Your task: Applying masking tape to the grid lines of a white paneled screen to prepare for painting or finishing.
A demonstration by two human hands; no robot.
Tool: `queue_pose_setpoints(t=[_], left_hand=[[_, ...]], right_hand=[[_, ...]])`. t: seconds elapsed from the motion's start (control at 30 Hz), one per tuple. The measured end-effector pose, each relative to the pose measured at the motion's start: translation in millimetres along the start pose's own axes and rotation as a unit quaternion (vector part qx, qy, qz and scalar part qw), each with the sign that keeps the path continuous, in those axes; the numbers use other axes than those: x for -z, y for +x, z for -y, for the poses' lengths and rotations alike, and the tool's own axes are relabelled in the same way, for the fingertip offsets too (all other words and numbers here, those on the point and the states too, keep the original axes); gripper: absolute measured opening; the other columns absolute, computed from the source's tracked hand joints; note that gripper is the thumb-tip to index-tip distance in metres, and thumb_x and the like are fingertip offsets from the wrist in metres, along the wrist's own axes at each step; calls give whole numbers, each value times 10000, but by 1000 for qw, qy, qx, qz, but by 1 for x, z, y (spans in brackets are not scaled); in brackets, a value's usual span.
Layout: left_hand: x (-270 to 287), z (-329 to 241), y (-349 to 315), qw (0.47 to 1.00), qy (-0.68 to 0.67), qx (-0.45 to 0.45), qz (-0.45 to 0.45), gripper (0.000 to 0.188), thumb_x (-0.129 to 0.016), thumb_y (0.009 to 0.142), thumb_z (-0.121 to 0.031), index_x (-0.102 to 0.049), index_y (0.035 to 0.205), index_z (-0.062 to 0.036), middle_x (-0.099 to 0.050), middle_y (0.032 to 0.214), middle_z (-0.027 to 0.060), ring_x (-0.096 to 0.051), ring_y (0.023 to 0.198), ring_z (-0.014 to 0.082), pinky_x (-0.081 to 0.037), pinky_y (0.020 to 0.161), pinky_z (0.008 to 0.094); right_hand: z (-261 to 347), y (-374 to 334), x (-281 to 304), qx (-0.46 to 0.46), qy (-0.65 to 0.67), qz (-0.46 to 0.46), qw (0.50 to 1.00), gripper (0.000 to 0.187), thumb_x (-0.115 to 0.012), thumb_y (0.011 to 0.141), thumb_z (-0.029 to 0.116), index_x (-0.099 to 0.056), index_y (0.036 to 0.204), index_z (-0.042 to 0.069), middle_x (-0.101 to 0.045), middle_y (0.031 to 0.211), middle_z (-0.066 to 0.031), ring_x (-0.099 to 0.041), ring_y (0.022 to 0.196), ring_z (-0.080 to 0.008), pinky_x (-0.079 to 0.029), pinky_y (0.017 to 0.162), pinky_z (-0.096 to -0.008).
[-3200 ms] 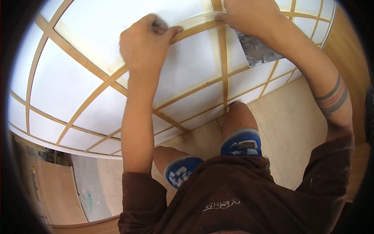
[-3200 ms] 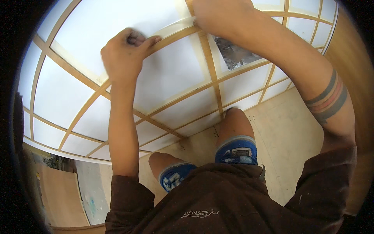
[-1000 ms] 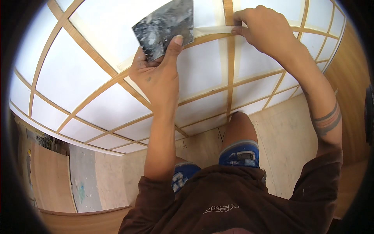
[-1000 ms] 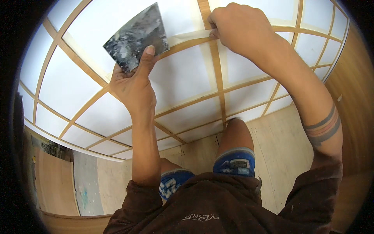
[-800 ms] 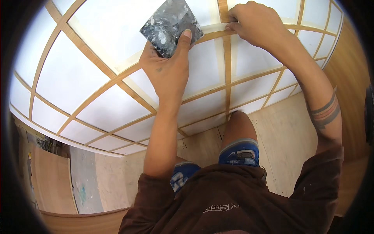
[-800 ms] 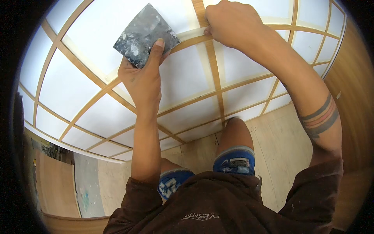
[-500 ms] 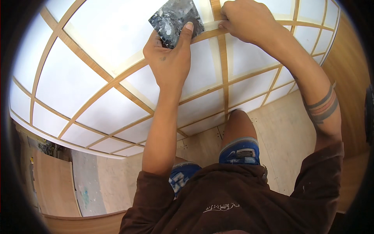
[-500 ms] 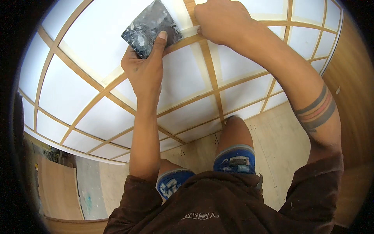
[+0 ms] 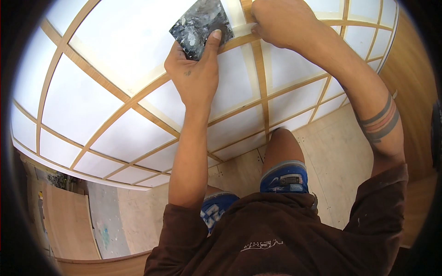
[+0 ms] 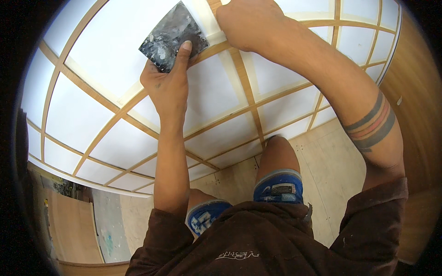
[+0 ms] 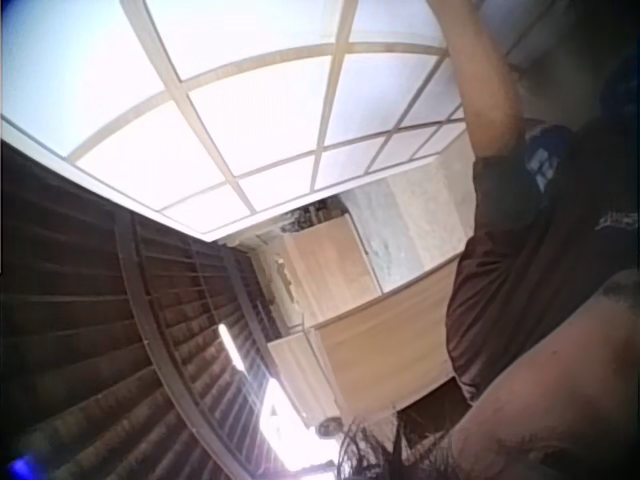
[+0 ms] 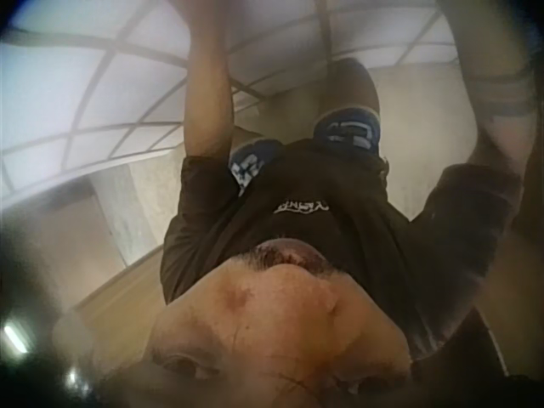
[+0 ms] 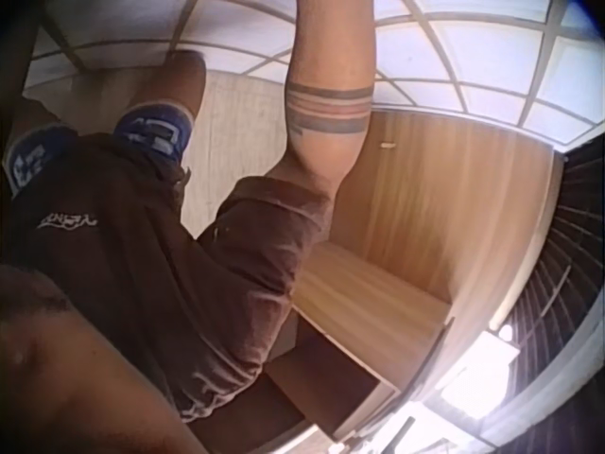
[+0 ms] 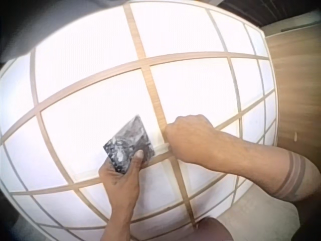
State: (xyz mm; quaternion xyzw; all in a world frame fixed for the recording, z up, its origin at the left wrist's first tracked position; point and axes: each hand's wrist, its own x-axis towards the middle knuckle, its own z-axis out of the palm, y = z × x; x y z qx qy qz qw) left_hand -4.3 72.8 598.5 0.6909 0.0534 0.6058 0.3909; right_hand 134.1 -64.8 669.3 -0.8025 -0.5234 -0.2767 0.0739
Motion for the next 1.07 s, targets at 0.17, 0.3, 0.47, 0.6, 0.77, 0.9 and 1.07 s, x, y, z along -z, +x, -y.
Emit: queue_pose_setpoints(t=[0.17, 0.3, 0.47, 0.6, 0.77, 0.9, 1.07], left_hand=[[-2, 10, 1, 1000, -9, -11, 2, 266, -865, 951, -157, -753, 1081, 46, -805, 980, 75, -684, 860, 109, -553, 840, 295], [-2, 13, 2, 1000, -19, -10, -1, 259, -861, 956, -154, -752, 1075, 48, -804, 985, 76, -680, 857, 108, -551, 840, 294], [2, 0, 2, 999, 3, -30, -15, 245, -857, 955, -137, -748, 1078, 45, -802, 982, 75, -686, 861, 109, -550, 840, 290], [10, -6, 5, 999, -36, -8, -23, 247, -856, 954, -130, -745, 1089, 44, -798, 977, 74, -693, 873, 112, -547, 851, 285], [14, 6, 5, 1000, -14, -2, -16, 274, -862, 949, -134, -734, 1102, 53, -794, 1006, 83, -700, 885, 126, -550, 866, 294], [9, 13, 5, 998, -66, 8, -15, 281, -862, 951, -145, -735, 1103, 54, -796, 1007, 86, -702, 890, 130, -551, 875, 297], [9, 13, 2, 1000, -9, -13, -7, 288, -859, 956, -155, -735, 1111, 55, -799, 1016, 89, -703, 899, 130, -551, 888, 301]], right_hand=[[1, 1, -1, -3, -17, -5, 1000, 180, -638, 875, 98, -781, 896, -9, -774, 858, -258, -789, 834, -408, -639, 734, -512], [3, 1, 0, -3, -17, 0, 1000, 182, -635, 877, 97, -780, 894, -12, -776, 860, -254, -790, 838, -406, -641, 738, -511], [2, 2, 1, -16, -15, 11, 1000, 184, -630, 881, 92, -779, 897, -15, -777, 854, -249, -789, 842, -408, -641, 739, -505], [3, 2, 6, -10, -5, 24, 1000, 196, -632, 896, 108, -785, 923, -13, -785, 897, -242, -788, 875, -405, -640, 766, -501], [12, -23, 31, 36, 6, -23, 999, 204, -645, 904, 134, -796, 959, 10, -792, 949, -230, -784, 924, -403, -634, 805, -512], [4, -1, 17, -10, 0, 44, 999, 205, -653, 900, 143, -796, 984, 24, -792, 943, -225, -784, 932, -403, -633, 817, -512], [6, 1, 3, -22, -42, 4, 999, 199, -651, 893, 138, -803, 982, 46, -796, 935, -220, -789, 920, -400, -637, 815, -510]])
